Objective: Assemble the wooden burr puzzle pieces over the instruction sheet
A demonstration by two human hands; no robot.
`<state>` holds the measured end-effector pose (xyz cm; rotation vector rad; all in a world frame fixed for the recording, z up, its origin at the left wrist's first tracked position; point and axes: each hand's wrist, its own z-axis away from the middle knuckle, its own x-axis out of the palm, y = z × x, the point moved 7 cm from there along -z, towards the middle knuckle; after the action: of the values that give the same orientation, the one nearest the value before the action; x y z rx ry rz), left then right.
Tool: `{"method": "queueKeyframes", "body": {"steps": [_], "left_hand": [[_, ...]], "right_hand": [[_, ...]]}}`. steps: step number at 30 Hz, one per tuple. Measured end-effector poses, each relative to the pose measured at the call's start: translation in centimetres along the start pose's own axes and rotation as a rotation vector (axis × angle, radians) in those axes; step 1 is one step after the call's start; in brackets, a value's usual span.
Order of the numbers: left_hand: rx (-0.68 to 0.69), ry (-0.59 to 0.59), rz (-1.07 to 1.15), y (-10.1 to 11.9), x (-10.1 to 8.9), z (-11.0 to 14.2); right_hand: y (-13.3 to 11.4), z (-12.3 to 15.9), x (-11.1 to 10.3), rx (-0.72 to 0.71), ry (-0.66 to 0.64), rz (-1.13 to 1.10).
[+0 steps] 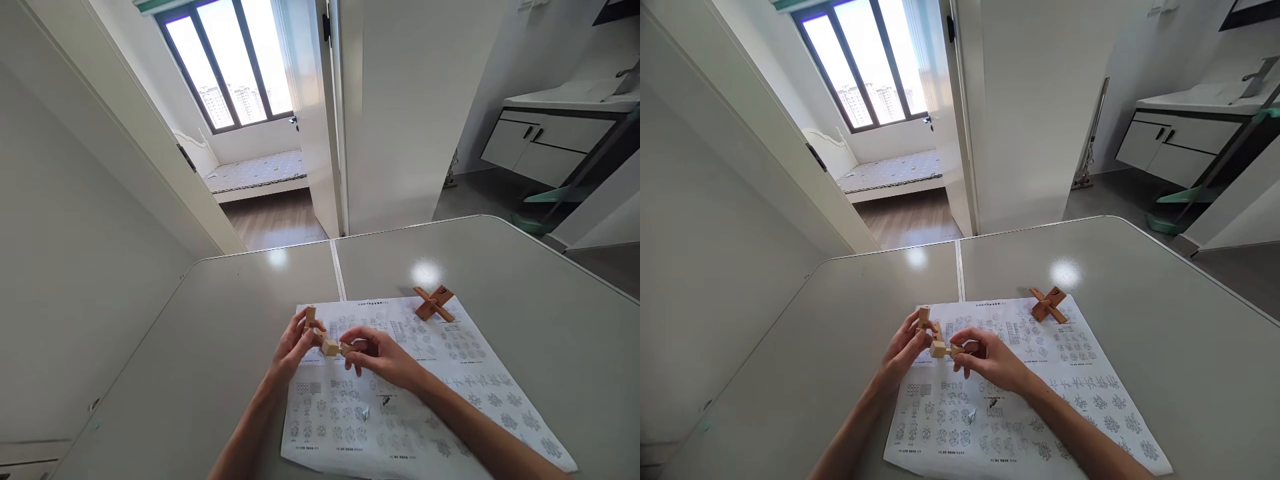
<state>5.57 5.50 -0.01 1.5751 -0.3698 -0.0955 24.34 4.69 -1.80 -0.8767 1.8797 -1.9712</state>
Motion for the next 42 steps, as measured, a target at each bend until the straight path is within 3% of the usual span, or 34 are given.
{"method": "queueKeyframes", "body": {"steps": [13,24,31,42], "left_hand": [[-0.062,-0.174,-0.031,-0.1,2.7,0.7],[-0.083,-0.149,-0.144,-0.6,3.2,0.8],[-0.037,-0.191,-0.396,0.2,4.0,1.0],[-0.165,-0.231,-0.261,-1.4,4.1,1.0]], "right_hand": [[-0.3,-0.2,-0.2,-0.038,0.063,-0.086],[-0.2,0.3,-0.6,-0.013,0.108,0.064],[-0.3,0.3,-1.0,-0.025,0.162,0.086],[-0.5,0.3,-1.2,-0.025,0.202,0.082]]}}
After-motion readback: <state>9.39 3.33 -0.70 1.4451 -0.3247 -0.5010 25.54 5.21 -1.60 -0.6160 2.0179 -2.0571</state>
